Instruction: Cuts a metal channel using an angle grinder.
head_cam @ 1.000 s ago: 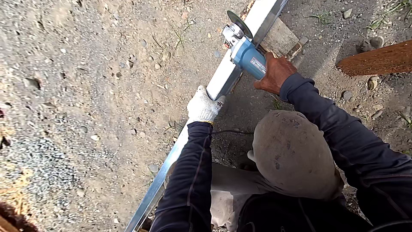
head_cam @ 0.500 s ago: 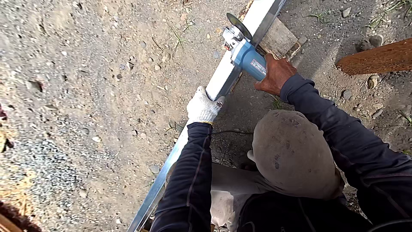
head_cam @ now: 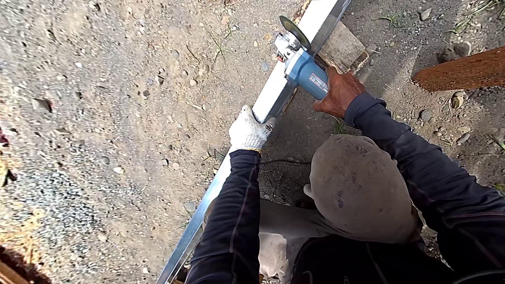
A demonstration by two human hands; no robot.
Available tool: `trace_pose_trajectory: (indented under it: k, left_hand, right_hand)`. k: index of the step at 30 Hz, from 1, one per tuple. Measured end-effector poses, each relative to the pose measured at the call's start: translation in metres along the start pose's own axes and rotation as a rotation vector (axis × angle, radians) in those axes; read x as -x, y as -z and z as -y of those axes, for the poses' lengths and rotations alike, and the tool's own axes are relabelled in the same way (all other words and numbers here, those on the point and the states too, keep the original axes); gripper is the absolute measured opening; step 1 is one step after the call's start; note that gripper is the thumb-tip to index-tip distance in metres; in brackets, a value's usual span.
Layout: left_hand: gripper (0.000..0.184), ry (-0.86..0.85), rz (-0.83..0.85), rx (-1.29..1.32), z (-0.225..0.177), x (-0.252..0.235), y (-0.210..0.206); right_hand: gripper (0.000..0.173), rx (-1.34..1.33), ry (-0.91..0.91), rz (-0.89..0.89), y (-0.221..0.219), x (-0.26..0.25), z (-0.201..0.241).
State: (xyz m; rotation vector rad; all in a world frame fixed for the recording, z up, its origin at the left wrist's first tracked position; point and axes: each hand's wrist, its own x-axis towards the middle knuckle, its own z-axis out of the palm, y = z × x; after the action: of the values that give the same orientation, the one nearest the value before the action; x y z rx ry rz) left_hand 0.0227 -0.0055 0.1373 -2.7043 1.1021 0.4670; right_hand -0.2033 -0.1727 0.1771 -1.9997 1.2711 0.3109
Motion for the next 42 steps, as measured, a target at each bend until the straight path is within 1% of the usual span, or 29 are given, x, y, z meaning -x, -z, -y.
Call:
trace_pose_trajectory:
  k: [16, 27, 31, 32, 34, 35, 36, 37, 39, 40, 41, 42]
  left_hand:
    - [0.075, -0.007, -0.01, -0.009, 0.002, -0.001, -0.001]
    - [0.073, -0.024, 0.025, -0.016, 0.001, -0.007, 0.002]
    - [0.071, -0.049, 0.087, 0.001, -0.003, -0.01, 0.011]
    - [0.071, -0.058, 0.111, 0.0, 0.001, -0.01, 0.011]
    - [0.07, -0.102, 0.142, -0.007, 0.022, -0.007, 0.009]
    - [0.072, -0.146, 0.147, 0.004, 0.028, -0.015, 0.007]
    - [0.074, -0.195, 0.153, 0.013, 0.028, -0.027, 0.004]
    - [0.077, -0.244, 0.166, 0.018, 0.028, -0.037, -0.002]
    - [0.084, -0.352, 0.166, 0.025, 0.032, -0.04, -0.005]
    - [0.089, -0.401, 0.144, -0.002, 0.033, -0.036, 0.0]
    - [0.089, -0.388, 0.189, -0.024, 0.025, -0.024, 0.021]
    - [0.084, -0.331, 0.308, -0.055, 0.008, -0.008, 0.054]
  right_hand:
    - [0.093, -0.01, -0.004, -0.005, -0.004, -0.001, -0.004]
    - [0.093, -0.004, -0.008, -0.035, -0.007, -0.003, -0.007]
    - [0.089, -0.051, 0.038, -0.103, -0.01, 0.0, -0.017]
    - [0.088, -0.08, 0.055, -0.126, -0.013, 0.004, -0.018]
    - [0.088, -0.157, 0.078, -0.186, -0.03, 0.021, -0.017]
    - [0.087, -0.191, 0.091, -0.238, -0.034, 0.025, -0.019]
    - [0.087, -0.191, 0.091, -0.249, -0.03, 0.021, -0.024]
    - [0.088, -0.191, 0.089, -0.219, -0.024, 0.018, -0.031]
    - [0.091, -0.224, 0.088, -0.186, -0.015, 0.02, -0.041]
    - [0.09, -0.243, 0.087, -0.191, -0.012, 0.022, -0.043]
    - [0.089, -0.259, 0.086, -0.202, -0.011, 0.025, -0.043]
    - [0.088, -0.273, 0.086, -0.221, -0.011, 0.026, -0.044]
